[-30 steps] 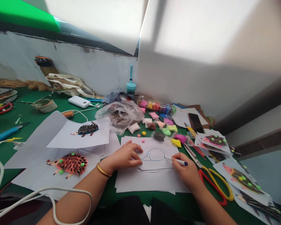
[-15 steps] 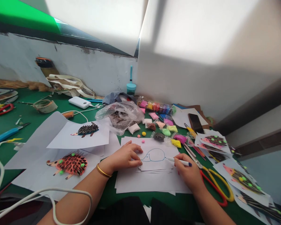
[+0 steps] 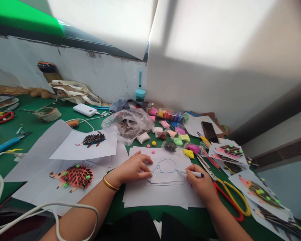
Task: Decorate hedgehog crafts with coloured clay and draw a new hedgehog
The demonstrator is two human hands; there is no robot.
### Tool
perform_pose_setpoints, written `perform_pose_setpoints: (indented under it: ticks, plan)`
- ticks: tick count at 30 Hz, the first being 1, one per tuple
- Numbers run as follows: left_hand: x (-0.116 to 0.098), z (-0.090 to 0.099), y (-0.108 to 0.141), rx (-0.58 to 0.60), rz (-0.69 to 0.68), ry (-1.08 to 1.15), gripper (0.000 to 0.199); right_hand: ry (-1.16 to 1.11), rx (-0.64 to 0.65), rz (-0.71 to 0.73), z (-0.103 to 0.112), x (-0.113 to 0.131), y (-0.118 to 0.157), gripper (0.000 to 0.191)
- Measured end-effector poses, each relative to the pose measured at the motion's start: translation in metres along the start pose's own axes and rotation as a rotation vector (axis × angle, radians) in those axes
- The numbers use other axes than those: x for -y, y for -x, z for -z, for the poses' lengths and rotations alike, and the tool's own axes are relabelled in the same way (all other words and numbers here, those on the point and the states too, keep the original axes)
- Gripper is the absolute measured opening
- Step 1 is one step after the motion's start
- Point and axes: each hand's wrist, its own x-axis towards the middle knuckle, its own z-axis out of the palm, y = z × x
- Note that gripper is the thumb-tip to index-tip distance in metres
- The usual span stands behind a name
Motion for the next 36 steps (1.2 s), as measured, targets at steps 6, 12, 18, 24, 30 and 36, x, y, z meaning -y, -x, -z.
perform_pose_setpoints:
  ticks: [6, 12, 18, 24, 30, 36]
  plan:
    - [0.000, -0.001, 0.000, -0.022, -0.012, -0.006, 0.021, -0.031, -0.007, 0.044, -0.002, 0.003, 0.004, 0.025]
    - [-0.002, -0.001, -0.001, -0.014, 0.014, -0.035, 0.020, 0.089, -0.279, 0.180, 0.050, -0.008, -0.039, 0.043]
    - [-0.002, -0.004, 0.000, -0.058, 0.005, -0.067, 0.016, 0.616, -0.317, -0.238, 0.140, -0.053, -0.182, 0.051]
    - [-0.003, -0.001, -0.001, -0.137, -0.064, -0.088, 0.013, 0.681, -0.236, -0.329, 0.135, -0.080, -0.258, 0.088]
    - [-0.005, 0.001, -0.002, -0.163, -0.045, -0.083, 0.011, 0.688, -0.242, -0.319, 0.119, -0.098, -0.284, 0.089]
    - [-0.004, -0.001, -0.001, -0.159, -0.019, -0.069, 0.011, 0.701, -0.239, -0.286, 0.121, -0.101, -0.288, 0.084]
